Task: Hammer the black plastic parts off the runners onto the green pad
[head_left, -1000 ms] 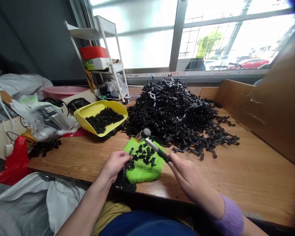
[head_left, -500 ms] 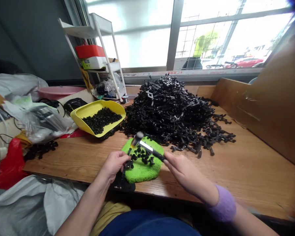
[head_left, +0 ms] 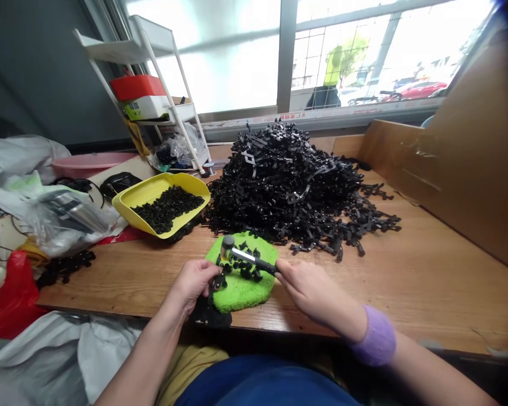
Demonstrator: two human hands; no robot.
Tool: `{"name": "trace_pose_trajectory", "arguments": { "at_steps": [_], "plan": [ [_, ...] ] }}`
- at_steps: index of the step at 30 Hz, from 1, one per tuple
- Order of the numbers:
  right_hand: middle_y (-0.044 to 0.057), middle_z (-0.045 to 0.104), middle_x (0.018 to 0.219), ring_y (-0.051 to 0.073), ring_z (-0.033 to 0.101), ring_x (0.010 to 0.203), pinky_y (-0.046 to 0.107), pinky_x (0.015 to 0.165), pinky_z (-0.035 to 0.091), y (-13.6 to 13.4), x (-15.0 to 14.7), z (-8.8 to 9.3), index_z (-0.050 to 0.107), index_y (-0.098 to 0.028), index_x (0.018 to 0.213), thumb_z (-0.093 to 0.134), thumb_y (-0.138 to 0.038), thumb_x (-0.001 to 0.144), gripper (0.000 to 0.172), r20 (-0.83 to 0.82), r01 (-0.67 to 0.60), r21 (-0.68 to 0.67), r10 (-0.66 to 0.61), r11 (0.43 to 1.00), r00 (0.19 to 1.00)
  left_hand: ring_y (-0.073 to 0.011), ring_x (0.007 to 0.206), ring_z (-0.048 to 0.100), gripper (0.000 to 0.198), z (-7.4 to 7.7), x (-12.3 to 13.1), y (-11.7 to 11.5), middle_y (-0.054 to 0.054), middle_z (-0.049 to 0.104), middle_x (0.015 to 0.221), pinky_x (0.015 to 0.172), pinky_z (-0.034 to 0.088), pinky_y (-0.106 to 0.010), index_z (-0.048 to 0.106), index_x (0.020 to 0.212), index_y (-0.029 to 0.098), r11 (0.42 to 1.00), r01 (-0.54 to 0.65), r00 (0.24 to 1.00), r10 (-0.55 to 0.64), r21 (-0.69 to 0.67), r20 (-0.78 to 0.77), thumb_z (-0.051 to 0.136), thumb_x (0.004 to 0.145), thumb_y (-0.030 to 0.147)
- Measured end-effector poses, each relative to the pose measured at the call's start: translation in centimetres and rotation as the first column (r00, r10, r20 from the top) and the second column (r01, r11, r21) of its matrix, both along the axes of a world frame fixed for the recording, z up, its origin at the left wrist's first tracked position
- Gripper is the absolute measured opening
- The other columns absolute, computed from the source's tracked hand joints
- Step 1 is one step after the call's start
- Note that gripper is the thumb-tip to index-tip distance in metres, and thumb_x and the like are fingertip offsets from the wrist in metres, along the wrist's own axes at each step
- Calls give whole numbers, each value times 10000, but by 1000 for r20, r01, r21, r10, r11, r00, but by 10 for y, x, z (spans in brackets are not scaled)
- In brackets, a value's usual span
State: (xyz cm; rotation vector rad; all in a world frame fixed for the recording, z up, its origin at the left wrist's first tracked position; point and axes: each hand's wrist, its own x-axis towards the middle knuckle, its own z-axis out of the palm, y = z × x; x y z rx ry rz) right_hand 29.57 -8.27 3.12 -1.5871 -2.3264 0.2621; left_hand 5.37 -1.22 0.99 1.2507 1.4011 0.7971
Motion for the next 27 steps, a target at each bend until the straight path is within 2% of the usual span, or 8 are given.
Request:
{"name": "trace_pose_trajectory", "arguments": {
  "at_steps": [3,6,9,13,17,19,24,27],
  "plan": [
    [17,538,699,157,497,606,255,555,306,-2,5,-6,424,-191,797,302,-251,960,212,-230,3,-12,-6,1000,973,-16,285,328,262,-4,-3,-3,53,479,405,331,168,-147,476,545,134,1000,-19,996,18,8,89,664,643,287],
    [11,533,716,156,500,627,256,583,327,-4,12,-10,428,-194,794,300,-261,962,222,-335,22,-32,-31,999,942,-9,299,328,290,-5,-5,-7,73,434,381,339,159,-131,457,560,139,999,-51,984,51,-8,173,680,645,302],
    [11,538,719,159,503,630,258,579,320,-6,15,-11,441,-194,798,316,-241,956,207,-273,51,-45,-61,998,960,-10,306,334,296,-4,-5,-10,77,419,371,341,143,-124,452,574,141,997,-69,977,73,-27,203,687,647,306],
    [17,550,680,168,515,598,264,525,277,-3,7,-6,463,-191,796,353,-228,936,182,-53,66,-43,-68,997,996,-3,312,317,282,-5,-4,-11,85,404,383,340,145,-121,465,591,137,995,-103,968,104,-18,229,694,646,293],
    [27,551,637,176,511,536,273,469,220,9,-8,-2,471,-188,769,379,-222,908,170,117,91,-13,-89,996,989,4,345,340,224,-8,-6,-11,69,469,484,334,164,-119,548,695,112,994,-110,956,113,-26,270,706,631,257],
    [36,559,637,179,512,523,271,466,223,17,-15,-1,489,-183,788,365,-222,910,178,134,108,-15,-105,994,985,2,369,365,234,-8,-9,-10,57,499,534,333,184,-118,570,737,101,991,-128,945,129,-22,300,715,616,239],
    [42,578,673,179,529,556,264,487,259,35,-24,-2,513,-180,798,397,-245,910,174,98,102,-29,-99,994,990,-18,430,437,245,-1,-14,1,37,543,587,338,224,-111,558,721,103,961,-276,890,248,18,382,732,581,205],
    [40,581,690,174,540,586,256,508,287,37,-21,-5,512,-173,811,378,-240,930,191,70,109,-32,-106,994,992,-25,447,465,232,5,-12,15,21,570,598,334,220,-105,564,708,99,961,-277,885,249,14,394,733,570,180]
  ]
}}
